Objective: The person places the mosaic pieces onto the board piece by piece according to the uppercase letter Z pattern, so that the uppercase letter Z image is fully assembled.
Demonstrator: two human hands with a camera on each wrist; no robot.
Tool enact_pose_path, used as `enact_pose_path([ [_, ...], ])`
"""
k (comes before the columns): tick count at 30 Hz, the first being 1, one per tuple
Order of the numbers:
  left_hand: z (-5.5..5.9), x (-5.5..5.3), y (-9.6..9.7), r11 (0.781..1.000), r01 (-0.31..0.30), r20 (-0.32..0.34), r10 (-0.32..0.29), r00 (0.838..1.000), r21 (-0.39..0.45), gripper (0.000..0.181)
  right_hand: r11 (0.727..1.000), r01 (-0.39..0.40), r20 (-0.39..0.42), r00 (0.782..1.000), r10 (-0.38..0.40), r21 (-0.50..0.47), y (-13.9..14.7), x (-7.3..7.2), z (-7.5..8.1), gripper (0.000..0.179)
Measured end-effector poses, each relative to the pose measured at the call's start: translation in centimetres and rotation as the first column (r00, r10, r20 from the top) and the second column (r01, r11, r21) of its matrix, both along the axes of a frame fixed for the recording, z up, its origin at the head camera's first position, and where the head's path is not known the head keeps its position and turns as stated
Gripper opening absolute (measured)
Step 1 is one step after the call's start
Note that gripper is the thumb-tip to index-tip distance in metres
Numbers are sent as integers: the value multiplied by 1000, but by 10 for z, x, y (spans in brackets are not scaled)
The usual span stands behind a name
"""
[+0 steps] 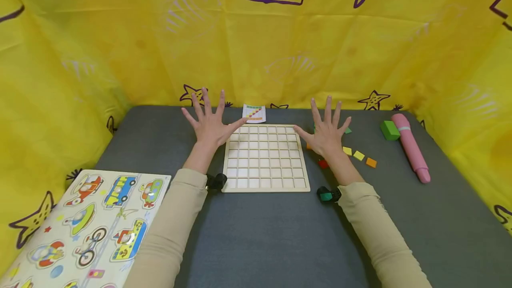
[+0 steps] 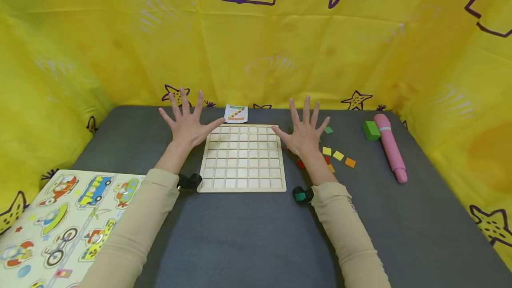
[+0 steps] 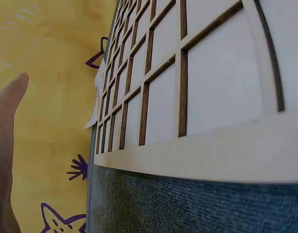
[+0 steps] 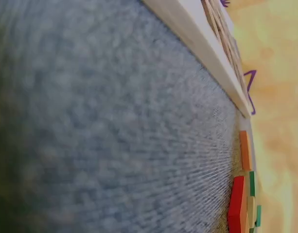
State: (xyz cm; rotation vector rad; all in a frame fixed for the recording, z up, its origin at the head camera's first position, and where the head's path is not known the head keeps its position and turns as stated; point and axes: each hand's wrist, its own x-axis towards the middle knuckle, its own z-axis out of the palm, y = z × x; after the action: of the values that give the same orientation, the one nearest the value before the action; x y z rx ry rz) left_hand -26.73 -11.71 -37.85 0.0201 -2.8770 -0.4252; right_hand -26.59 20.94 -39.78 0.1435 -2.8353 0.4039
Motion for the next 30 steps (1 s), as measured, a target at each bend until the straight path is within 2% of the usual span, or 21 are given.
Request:
enact_pose_path([
  [2,0,3,0,999,18,31,-19,999,30,103,997,-40,9,999,40,-71,4,1,1,90],
  [4,-2,8,0,994,48,78,-55,995,99,103,982,-88,18,996,92,-164,8,1,2,80],
  [7,-6,17,0,970,76,180,-120,976,231,106,954,-138,66,985,161,-265,17,0,4,59],
  [10,-11,26,0,937,104,277,-202,939,333,108,948,-150,126,973,191,-280,24,-3,5,47],
  [14,-21,36,2,919,157,377,-298,877,362,108,964,-124,193,966,171,-234,32,-8,4,44],
  [16,-26,40,3,915,188,395,-330,857,356,108,969,-111,207,966,158,-220,33,-9,5,43],
  [23,-34,49,5,918,251,372,-359,856,309,108,972,-127,231,958,172,-198,38,-12,3,39],
  [30,-37,49,3,911,277,347,-377,859,307,108,966,-167,279,935,219,-199,48,-9,9,39],
])
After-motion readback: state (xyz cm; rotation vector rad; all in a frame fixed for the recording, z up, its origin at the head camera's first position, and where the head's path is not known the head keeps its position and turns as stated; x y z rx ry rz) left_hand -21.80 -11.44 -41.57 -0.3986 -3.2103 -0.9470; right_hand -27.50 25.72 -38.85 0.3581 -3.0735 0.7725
